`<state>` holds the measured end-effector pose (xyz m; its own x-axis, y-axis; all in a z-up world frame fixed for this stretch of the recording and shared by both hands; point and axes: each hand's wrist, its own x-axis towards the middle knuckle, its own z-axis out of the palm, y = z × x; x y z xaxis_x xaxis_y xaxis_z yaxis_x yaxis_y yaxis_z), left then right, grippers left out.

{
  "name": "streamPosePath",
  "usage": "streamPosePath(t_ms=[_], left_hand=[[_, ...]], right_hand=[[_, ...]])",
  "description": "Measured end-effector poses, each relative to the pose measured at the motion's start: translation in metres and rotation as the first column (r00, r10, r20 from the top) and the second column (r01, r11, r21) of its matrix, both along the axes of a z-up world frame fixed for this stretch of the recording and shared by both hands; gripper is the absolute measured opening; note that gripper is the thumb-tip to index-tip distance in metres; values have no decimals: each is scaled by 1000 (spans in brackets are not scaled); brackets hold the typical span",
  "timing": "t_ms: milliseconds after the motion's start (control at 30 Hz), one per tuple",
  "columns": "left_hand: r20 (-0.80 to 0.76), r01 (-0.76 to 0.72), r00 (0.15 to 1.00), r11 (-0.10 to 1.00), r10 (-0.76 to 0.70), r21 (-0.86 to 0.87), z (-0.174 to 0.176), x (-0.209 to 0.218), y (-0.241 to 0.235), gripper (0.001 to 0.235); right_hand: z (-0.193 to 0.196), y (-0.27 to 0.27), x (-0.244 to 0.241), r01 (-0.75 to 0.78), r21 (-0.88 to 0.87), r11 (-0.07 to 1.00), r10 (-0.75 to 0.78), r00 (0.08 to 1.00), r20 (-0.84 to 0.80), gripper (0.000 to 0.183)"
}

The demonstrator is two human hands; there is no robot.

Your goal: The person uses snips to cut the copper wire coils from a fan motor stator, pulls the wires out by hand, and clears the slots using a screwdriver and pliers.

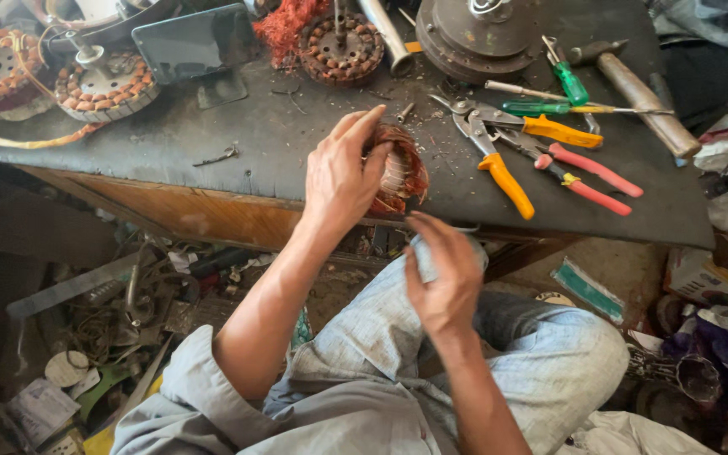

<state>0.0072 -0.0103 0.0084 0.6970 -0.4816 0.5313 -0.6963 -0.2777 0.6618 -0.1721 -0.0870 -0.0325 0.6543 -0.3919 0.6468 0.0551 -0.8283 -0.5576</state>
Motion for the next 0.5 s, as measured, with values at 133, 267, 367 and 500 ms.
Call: streamPosePath(t_ms=[133,267,367,500], left_hand=[[-65,29,998,995,-23,95,1,6,5,62],[-27,89,996,996,-89,8,-5,8,4,70],[-32,84,996,996,-83,29,-7,5,0,70],[-11,80,997,995,-80,53,1,7,-1,71]], right_hand=[[11,20,8,-3,-103,995,-6,996,-84,45],[19,20,17,-10,-209,978,1,999,-46,56],[19,7,31,-6,-205,979,-6,998,-58,57],[22,-16,45,24,-178,984,-40,996,-84,30]])
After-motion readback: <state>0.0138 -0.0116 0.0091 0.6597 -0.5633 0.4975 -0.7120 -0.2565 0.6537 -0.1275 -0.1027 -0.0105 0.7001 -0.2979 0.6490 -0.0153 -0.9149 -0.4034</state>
